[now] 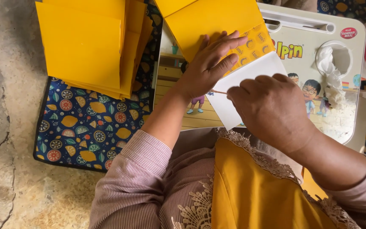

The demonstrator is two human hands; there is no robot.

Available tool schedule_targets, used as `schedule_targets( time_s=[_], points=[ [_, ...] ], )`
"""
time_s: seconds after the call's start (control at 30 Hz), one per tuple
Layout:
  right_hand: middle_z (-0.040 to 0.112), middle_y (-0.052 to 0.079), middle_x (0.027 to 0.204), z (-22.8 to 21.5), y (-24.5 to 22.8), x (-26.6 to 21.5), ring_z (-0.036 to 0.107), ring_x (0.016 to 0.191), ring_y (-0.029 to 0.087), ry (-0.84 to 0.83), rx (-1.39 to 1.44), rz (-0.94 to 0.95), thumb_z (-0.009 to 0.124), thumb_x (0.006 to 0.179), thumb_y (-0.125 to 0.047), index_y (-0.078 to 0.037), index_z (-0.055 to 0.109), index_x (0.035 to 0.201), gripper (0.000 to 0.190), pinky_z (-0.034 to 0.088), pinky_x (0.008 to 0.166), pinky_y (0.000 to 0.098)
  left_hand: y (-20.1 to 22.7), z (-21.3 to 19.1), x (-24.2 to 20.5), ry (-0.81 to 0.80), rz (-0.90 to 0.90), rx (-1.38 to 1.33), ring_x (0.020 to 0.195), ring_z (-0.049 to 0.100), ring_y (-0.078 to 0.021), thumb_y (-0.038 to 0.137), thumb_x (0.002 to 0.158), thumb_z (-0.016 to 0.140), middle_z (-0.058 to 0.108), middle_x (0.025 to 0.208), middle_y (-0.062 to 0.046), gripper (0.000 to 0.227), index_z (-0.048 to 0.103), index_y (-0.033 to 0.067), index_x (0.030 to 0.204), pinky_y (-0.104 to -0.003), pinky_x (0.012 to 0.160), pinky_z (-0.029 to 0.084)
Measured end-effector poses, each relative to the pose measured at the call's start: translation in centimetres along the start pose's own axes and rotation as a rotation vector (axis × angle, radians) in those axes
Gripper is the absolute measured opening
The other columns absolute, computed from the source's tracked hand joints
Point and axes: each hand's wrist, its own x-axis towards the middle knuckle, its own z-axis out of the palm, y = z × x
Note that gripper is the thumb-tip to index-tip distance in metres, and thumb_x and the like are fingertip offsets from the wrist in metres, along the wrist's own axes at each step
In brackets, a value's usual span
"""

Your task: Assembling yellow paper packaging by folding sheets and applying glue with a cotton swab.

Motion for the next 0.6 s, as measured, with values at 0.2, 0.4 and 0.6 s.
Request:
schedule_targets(
  time_s=[0.2, 0.4, 0.6],
  points=[
    [0.061, -0.003, 0.076, -1.3, -0.3, -3.3, 0.058, 0.065, 0.016, -0.13, 0.035, -0.072, 0.065, 0.091, -0.02, -0.019, 0.067, 0.096, 0.006, 0.047, 0.065, 0.0342, -0.9, 0.7, 0.2, 0.006, -0.009, 0.063, 0.157, 0.032, -0.0318, 0.055, 0.107, 0.03, 0.048, 0.16, -0.012, 0.055, 0.054, 0.0242, 0.145, -0.05, 0.131, 0.002],
    [0.06, -0.001, 0.08, -2.5, -0.5, -6.9, 0.061, 0.07, 0.019, -0.235, 0.095, -0.091, 0.063, 0.088, -0.021, -0.018, 0.065, 0.105, 0.018, 0.049, 0.07, 0.0374, -1.1, 0.7, 0.0, 0.015, 0.005, 0.084, 0.158, 0.031, -0.0311, 0.058, 0.106, 0.028, 0.048, 0.161, -0.012, 0.057, 0.053, 0.0262, 0.145, -0.049, 0.132, 0.001],
    [0.066, -0.004, 0.08, -3.3, 0.6, -8.7, 0.065, 0.069, 0.016, -0.336, 0.11, -0.107, 0.064, 0.086, -0.022, -0.02, 0.063, 0.089, 0.004, 0.054, 0.069, 0.0353, -1.1, 0.8, -0.1, 0.023, 0.028, 0.106, 0.157, 0.036, -0.0308, 0.056, 0.107, 0.029, 0.051, 0.159, -0.01, 0.053, 0.054, 0.0274, 0.145, -0.05, 0.131, 0.005]
  ],
)
